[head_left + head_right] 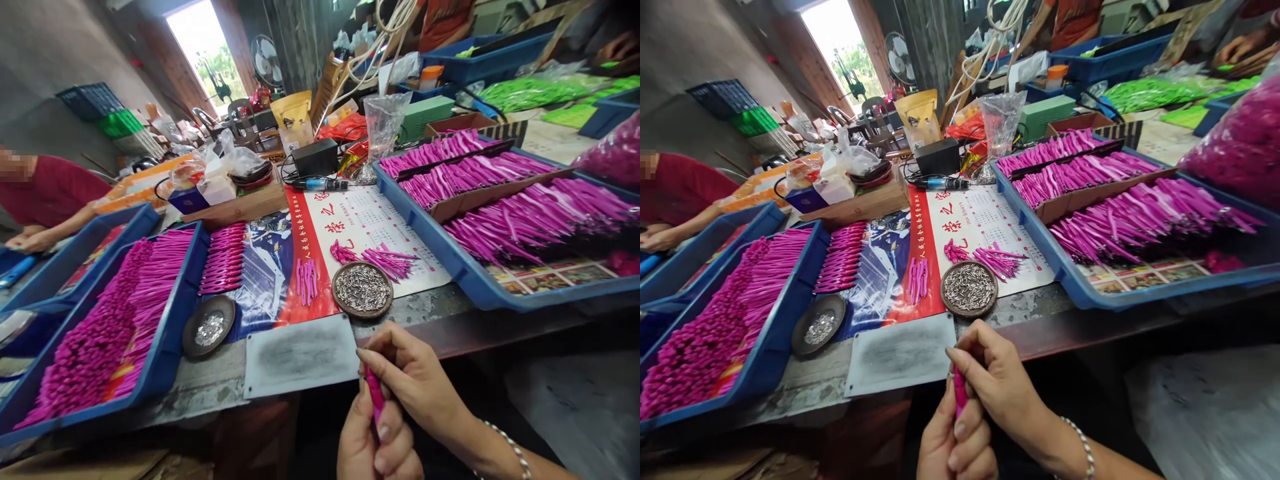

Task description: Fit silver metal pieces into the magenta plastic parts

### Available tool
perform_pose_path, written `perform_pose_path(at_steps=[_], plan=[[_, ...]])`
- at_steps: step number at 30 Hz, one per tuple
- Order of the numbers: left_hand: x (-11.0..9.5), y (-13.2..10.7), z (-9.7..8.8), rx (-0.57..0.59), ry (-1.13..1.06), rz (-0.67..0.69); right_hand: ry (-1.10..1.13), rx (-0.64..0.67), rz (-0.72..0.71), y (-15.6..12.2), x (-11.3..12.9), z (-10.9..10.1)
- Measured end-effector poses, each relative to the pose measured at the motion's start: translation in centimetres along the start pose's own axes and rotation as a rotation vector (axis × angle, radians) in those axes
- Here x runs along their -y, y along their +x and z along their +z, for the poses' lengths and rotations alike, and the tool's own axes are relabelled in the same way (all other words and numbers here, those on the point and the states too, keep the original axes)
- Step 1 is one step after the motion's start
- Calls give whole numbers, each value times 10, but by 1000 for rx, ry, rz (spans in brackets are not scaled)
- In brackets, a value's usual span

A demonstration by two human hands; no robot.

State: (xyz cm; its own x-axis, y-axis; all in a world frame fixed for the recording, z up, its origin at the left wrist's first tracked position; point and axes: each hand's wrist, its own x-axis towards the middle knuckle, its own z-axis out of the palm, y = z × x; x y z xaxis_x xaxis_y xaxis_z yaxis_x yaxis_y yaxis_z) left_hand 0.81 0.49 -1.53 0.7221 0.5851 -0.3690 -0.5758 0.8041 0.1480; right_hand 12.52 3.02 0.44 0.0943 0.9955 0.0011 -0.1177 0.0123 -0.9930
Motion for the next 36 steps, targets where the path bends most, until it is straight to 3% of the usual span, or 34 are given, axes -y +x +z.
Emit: perform_pose_path(at_steps=[4, 11, 15, 20, 26, 36], plan=[[-12, 7, 11, -30, 28, 84, -13, 34, -74, 17, 14, -2], [-22, 21, 19, 17, 65, 100, -79, -76, -207, 30, 19, 4], [-19, 20, 17, 37, 59, 115, -92, -80, -198, 29, 14, 5], [-14, 19, 10, -26, -16, 146, -63, -5, -152, 30, 12, 4], [-12, 17, 19, -64, -106, 147, -91, 32, -135, 32, 6, 2], [-1, 21, 20, -93, -148, 62, -139, -149, -104, 14, -5, -5]])
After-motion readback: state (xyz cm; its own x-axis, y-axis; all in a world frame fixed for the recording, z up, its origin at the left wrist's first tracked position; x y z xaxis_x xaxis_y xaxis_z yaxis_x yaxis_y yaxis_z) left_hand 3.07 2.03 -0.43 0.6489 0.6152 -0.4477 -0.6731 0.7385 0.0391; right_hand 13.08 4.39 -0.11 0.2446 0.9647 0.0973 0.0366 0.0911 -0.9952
